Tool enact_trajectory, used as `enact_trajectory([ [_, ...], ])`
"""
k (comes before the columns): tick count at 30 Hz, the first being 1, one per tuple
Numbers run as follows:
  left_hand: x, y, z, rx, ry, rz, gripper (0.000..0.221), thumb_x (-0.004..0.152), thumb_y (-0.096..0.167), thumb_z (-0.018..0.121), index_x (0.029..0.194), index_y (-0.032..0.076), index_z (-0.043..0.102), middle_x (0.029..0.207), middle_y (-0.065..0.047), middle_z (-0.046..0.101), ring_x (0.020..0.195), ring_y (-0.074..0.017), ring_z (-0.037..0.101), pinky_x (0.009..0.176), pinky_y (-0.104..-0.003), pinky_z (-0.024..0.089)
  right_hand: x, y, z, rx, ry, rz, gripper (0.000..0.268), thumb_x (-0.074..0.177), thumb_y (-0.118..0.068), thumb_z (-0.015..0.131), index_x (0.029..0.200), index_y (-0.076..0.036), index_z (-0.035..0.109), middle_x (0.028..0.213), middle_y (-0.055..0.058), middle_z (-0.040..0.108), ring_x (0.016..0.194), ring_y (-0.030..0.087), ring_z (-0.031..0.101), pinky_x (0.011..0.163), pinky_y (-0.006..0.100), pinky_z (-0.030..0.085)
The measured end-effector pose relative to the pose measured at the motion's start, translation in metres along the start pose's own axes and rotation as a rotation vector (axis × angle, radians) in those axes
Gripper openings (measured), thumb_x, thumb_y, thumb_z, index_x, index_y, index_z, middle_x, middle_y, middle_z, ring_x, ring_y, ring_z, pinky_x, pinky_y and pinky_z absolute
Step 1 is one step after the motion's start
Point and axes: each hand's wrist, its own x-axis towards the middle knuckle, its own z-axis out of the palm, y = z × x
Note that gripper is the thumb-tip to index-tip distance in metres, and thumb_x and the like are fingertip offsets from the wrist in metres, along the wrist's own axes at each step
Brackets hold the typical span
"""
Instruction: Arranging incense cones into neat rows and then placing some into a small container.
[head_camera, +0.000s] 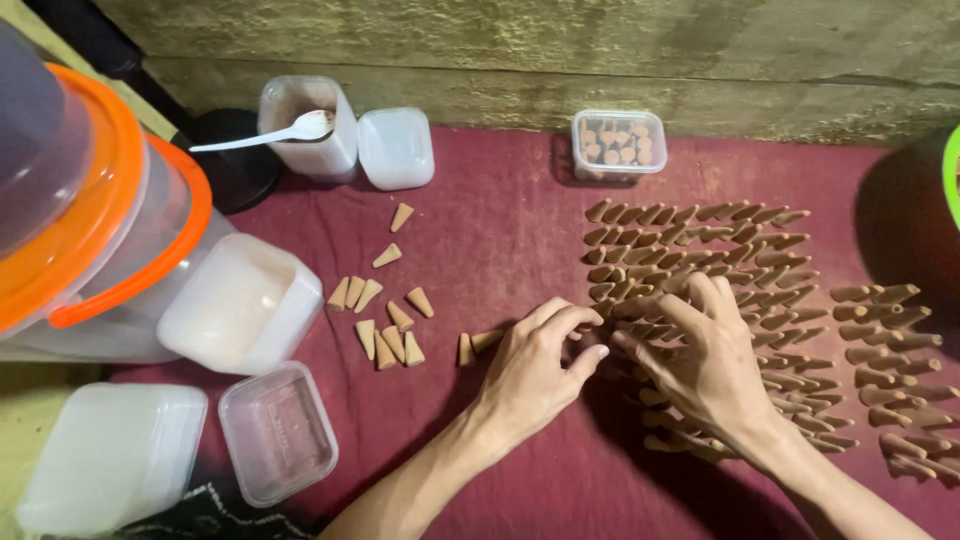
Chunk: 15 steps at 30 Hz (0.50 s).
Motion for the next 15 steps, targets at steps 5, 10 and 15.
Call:
enact_trajectory([
  [5,-0.018,0.037,-0.066,0.204,-0.076,-0.257,0.033,0.091,0.020,0.073,0.121,0.007,0.068,0.117,-0.008,0.070,0.096,-0.0233,0.075,0.084,-0.039,0.060,0.011,-0.024,0.018,0.018,-0.141,-0.154,0.035,0.085,-0.028,0.080,0.117,-0.015,0.073,0.100,0.004,0.058,0.092,0.022,0.047,0.078,0.036,0.045],
  [10,-0.056,0.008,-0.110,0.667,0.109,-0.217,0.043,0.087,0.017,0.076,0.127,0.004,0.066,0.119,-0.016,0.068,0.107,-0.0362,0.066,0.094,-0.048,0.051,0.030,-0.067,0.040,0.045,-0.302,-0.250,0.019,0.089,-0.030,0.077,0.097,-0.013,0.072,0.096,0.005,0.060,0.086,0.024,0.047,0.075,0.038,0.047],
  [15,-0.074,-0.006,-0.134,0.820,0.179,-0.274,0.037,0.089,-0.010,0.051,0.122,0.000,0.062,0.107,-0.018,0.064,0.099,-0.0384,0.063,0.085,-0.048,0.053,0.049,-0.104,0.057,0.158,-0.420,-0.326,0.018,0.094,-0.030,0.071,0.099,-0.012,0.071,0.093,0.005,0.065,0.080,0.023,0.050,0.070,0.037,0.047],
])
